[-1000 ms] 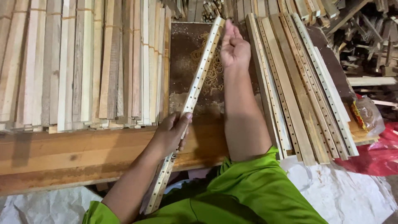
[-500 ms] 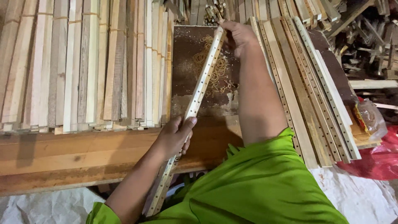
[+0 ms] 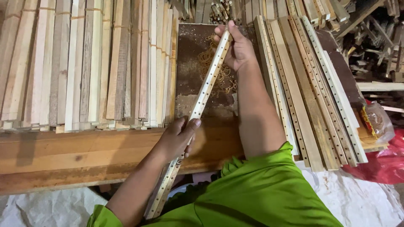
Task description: Inspecting and sorting wooden slats with pre-drilled holes at a workbench
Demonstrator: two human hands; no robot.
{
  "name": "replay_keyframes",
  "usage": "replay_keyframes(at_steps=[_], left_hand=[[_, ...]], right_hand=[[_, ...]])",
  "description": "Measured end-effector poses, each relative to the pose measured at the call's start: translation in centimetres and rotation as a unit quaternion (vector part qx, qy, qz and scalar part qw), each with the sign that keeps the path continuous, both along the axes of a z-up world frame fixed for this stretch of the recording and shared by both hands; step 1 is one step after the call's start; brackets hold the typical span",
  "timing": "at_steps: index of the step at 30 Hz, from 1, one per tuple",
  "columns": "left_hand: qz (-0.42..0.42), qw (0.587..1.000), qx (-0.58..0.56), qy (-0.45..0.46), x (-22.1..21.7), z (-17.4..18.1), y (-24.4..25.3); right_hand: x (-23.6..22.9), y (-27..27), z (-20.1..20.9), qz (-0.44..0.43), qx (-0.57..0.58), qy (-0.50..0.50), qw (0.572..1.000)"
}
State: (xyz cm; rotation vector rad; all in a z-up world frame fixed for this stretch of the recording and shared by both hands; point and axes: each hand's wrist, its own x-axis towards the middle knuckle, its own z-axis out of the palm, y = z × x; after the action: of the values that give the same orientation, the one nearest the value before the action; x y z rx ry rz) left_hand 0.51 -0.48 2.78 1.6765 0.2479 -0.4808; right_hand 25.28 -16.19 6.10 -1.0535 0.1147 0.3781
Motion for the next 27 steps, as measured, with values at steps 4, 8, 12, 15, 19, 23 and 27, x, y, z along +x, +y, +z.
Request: replay_keyframes(at_steps=[4, 8, 12, 15, 19, 23, 27], left_hand=[[-0.011, 1.0, -0.017, -0.012, 0.1, -0.3, 0.1], [-0.008, 1.0, -0.023, -0.02, 0.1, -0.7, -0.1], [0.006, 0.999, -0.032, -0.009, 0.4, -2.0, -0.2], [0.002, 1.0, -0.025, 0.0, 0.4, -1.0, -0.2], [-0.036, 0.999, 0.015, -0.003, 0.3, -0.3, 0.0], [-0.004, 0.998, -0.027, 0.052, 0.6, -1.2, -0.3], [-0.011, 0.999, -0.026, 0.032, 0.5, -0.7, -0.3]], right_hand=[[-2.0, -0.5, 0.7, 0.046, 0.0, 0.021, 0.999], [-0.6, -1.0, -1.1, 0.053, 0.03, -0.008, 0.998], [-1.1, -0.7, -0.5, 0.008, 0.021, -0.032, 0.999], [-2.5, -0.6, 0.7, -0.013, 0.013, 0.002, 1.0], [-2.1, -1.0, -0.6, -0.006, 0.025, -0.023, 0.999], [1.0, -1.9, -4.7, -0.003, 0.093, -0.089, 0.992], [1.3, -1.8, -4.8, -0.027, 0.054, -0.073, 0.996]])
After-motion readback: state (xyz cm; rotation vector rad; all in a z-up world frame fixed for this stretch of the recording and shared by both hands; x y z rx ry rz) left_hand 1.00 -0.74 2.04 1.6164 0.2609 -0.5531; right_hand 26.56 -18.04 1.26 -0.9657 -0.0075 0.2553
